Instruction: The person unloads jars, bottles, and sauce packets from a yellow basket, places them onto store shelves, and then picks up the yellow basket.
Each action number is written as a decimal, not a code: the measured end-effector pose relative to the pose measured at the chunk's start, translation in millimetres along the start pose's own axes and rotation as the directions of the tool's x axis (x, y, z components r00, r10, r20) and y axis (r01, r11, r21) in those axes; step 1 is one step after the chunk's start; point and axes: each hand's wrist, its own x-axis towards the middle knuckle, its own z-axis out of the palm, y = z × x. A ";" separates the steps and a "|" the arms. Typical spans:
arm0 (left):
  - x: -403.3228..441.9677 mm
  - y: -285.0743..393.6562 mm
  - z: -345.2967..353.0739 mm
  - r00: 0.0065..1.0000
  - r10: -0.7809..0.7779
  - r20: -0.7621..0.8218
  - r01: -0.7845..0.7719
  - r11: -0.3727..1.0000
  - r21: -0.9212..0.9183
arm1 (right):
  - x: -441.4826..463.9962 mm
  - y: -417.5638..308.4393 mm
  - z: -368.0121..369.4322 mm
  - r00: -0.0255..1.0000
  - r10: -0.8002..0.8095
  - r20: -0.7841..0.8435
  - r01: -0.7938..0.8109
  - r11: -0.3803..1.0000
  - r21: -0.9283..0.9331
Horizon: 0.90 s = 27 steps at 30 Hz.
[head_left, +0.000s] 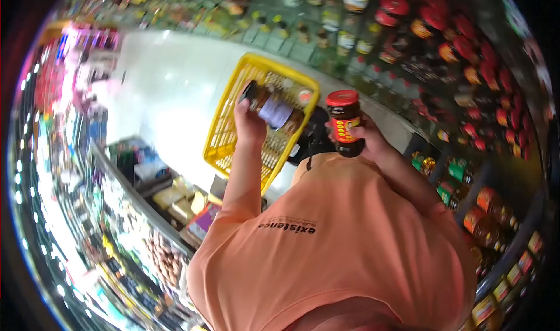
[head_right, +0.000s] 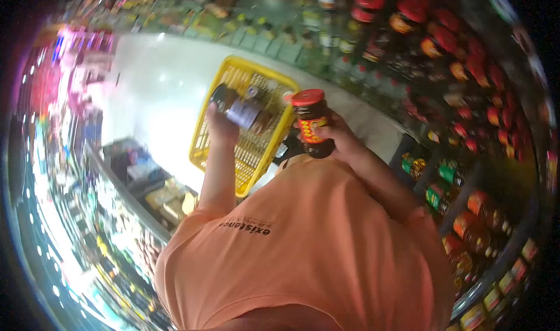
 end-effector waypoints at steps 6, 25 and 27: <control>-41.4 -38.8 106.2 0.919 -0.386 0.082 0.390 0.920 -0.049 | -86.4 -45.0 -37.0 0.993 -0.114 -0.038 0.118 0.981 0.154; -207.0 -95.8 558.3 0.099 -0.055 0.994 -0.323 0.943 0.085 | -357.6 -107.3 -126.7 0.640 -0.709 -0.296 0.748 0.664 0.025; -229.9 -97.9 599.9 0.075 0.012 0.997 -0.397 0.918 0.019 | -373.4 -103.3 -130.2 0.629 -0.720 -0.294 0.759 0.650 0.034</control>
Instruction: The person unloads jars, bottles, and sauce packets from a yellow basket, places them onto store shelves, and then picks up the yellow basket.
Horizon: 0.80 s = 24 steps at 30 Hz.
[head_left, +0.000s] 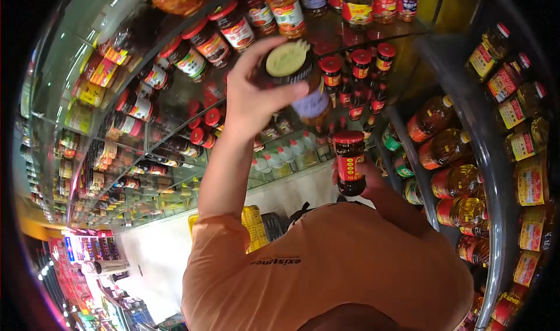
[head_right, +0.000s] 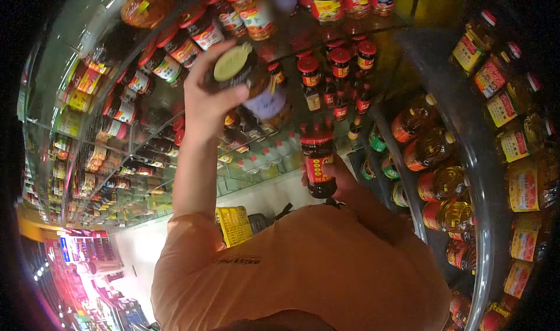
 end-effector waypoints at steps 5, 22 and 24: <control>77.5 -26.8 28.1 0.997 0.039 -0.073 -0.034 0.997 0.069 | -21.5 -18.5 -8.2 0.998 -0.025 -0.053 0.023 0.999 -0.044; 136.6 -73.6 60.2 0.745 0.667 -0.024 -0.239 0.300 0.923 | -7.7 -62.9 -24.5 0.922 -0.336 -0.193 0.289 0.928 -0.236; 130.8 -52.6 80.0 0.885 0.401 -0.237 0.004 0.502 0.865 | -2.2 -64.7 -29.3 0.894 -0.364 -0.260 0.297 0.918 -0.265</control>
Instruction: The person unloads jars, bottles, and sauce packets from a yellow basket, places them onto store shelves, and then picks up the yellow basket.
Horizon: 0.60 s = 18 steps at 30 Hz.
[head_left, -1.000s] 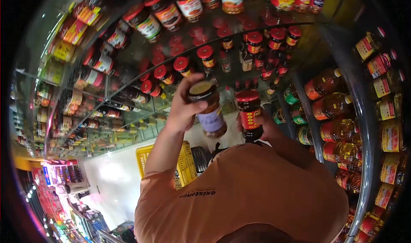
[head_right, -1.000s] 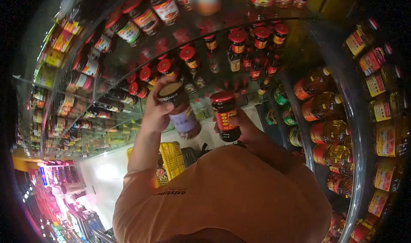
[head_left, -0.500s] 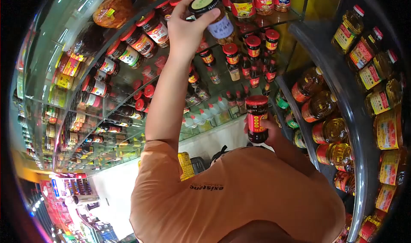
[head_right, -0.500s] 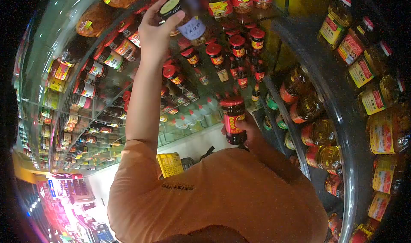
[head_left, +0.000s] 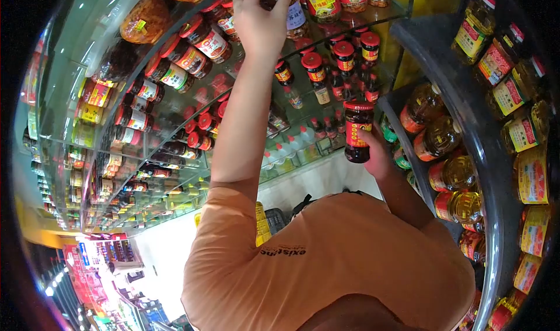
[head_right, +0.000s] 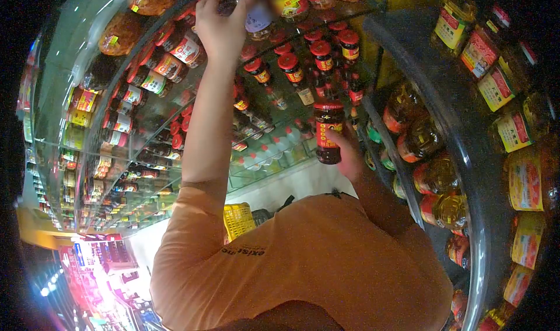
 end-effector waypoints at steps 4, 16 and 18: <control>-0.2 -8.0 9.2 0.963 0.235 -0.134 -0.229 0.972 0.056 | 15.7 -1.3 -0.2 1.000 -0.009 0.014 0.011 0.993 -0.119; -14.7 -11.8 -21.8 0.954 0.292 -0.075 -0.287 0.956 0.065 | 107.9 49.7 36.9 0.975 -0.134 0.177 0.203 0.864 -0.461; -39.0 -40.1 -38.9 0.910 0.378 -0.170 -0.370 0.926 0.078 | 119.5 47.1 55.2 0.983 -0.111 0.146 0.180 0.728 -0.661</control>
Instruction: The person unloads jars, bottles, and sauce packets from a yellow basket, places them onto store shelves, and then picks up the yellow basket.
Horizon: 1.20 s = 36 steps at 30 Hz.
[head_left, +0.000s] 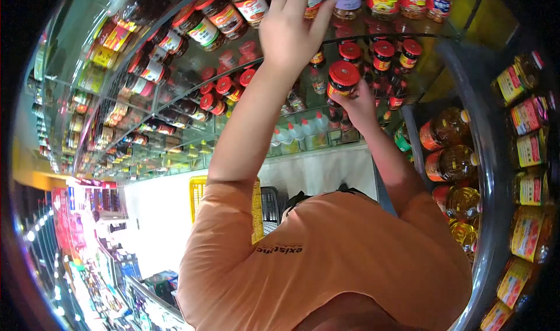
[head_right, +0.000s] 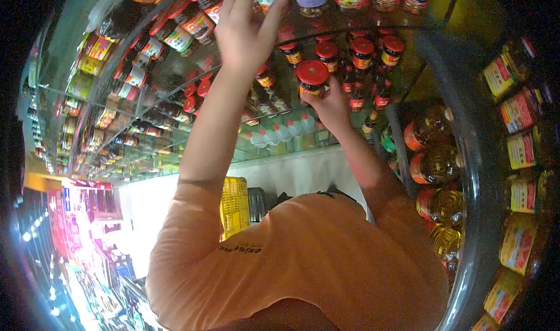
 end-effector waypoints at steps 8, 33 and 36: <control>-177.8 -1.7 -191.0 0.725 -0.149 0.672 0.106 0.989 0.105 | 67.4 71.1 52.2 0.973 -0.231 -0.001 0.230 0.971 -0.065; -609.2 34.5 -520.7 -0.263 -0.906 -0.331 0.821 -0.390 0.417 | 119.8 145.5 86.9 0.991 -0.127 0.036 0.130 0.892 -0.434; -635.6 -4.0 -545.6 -0.382 -0.872 -0.305 0.777 -0.482 0.405 | 90.8 164.7 96.6 0.933 -0.315 -0.175 0.144 0.771 -0.620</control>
